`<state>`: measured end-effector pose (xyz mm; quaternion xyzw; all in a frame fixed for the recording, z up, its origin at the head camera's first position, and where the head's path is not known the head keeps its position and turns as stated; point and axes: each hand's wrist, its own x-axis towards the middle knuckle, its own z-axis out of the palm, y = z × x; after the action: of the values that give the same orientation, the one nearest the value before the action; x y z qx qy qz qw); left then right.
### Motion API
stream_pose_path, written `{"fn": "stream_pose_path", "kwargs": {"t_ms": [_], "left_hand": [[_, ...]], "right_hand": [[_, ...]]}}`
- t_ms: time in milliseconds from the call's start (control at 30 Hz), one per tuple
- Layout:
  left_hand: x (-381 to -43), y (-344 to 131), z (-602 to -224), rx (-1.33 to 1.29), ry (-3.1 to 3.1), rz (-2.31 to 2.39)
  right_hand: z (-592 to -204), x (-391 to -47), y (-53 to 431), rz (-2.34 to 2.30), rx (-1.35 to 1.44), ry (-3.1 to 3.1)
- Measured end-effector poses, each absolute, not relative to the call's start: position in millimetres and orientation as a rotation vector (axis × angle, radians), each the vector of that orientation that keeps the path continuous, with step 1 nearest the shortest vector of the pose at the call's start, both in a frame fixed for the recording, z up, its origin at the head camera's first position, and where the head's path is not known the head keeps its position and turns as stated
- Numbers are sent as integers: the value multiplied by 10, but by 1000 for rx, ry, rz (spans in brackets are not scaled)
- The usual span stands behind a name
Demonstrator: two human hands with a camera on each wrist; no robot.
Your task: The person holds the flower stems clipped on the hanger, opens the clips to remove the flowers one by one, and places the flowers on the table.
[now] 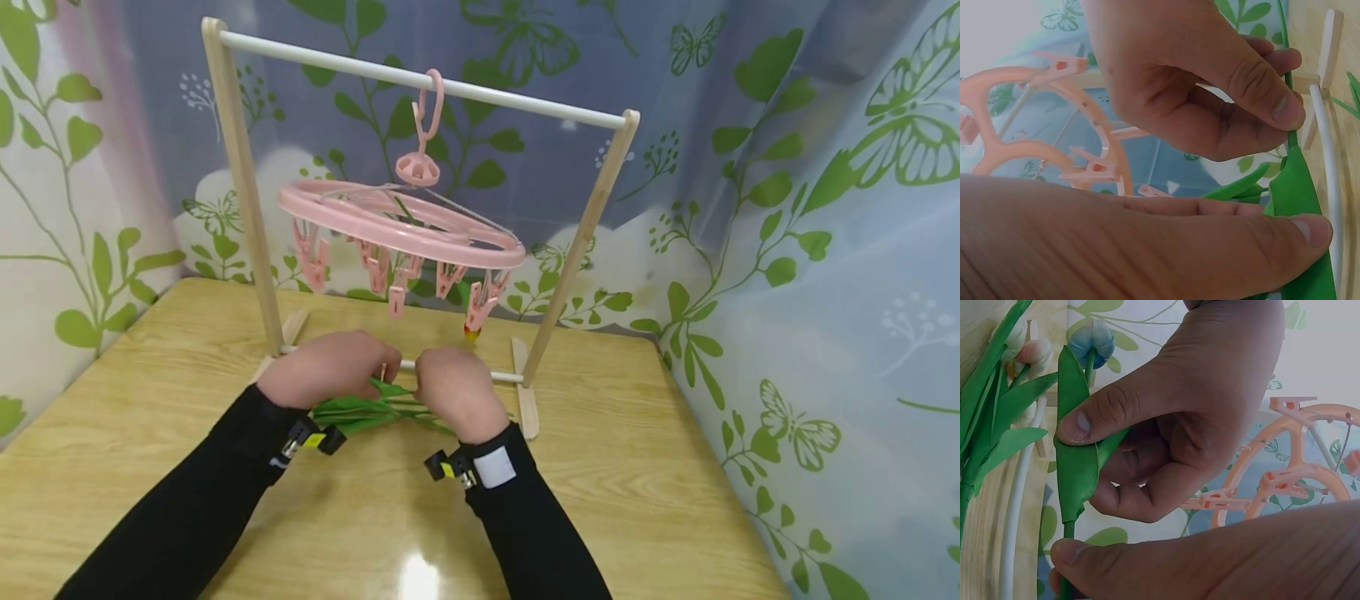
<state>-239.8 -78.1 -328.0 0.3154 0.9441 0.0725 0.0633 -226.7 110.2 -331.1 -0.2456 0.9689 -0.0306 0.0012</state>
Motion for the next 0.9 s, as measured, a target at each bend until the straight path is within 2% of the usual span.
{"fn": "stream_pose_path", "kwargs": {"t_ms": [900], "left_hand": [[-2469, -780, -3437, 958, 2871, 253]], "right_hand": [[-3448, -2367, 1082, -99, -787, 2999]]}}
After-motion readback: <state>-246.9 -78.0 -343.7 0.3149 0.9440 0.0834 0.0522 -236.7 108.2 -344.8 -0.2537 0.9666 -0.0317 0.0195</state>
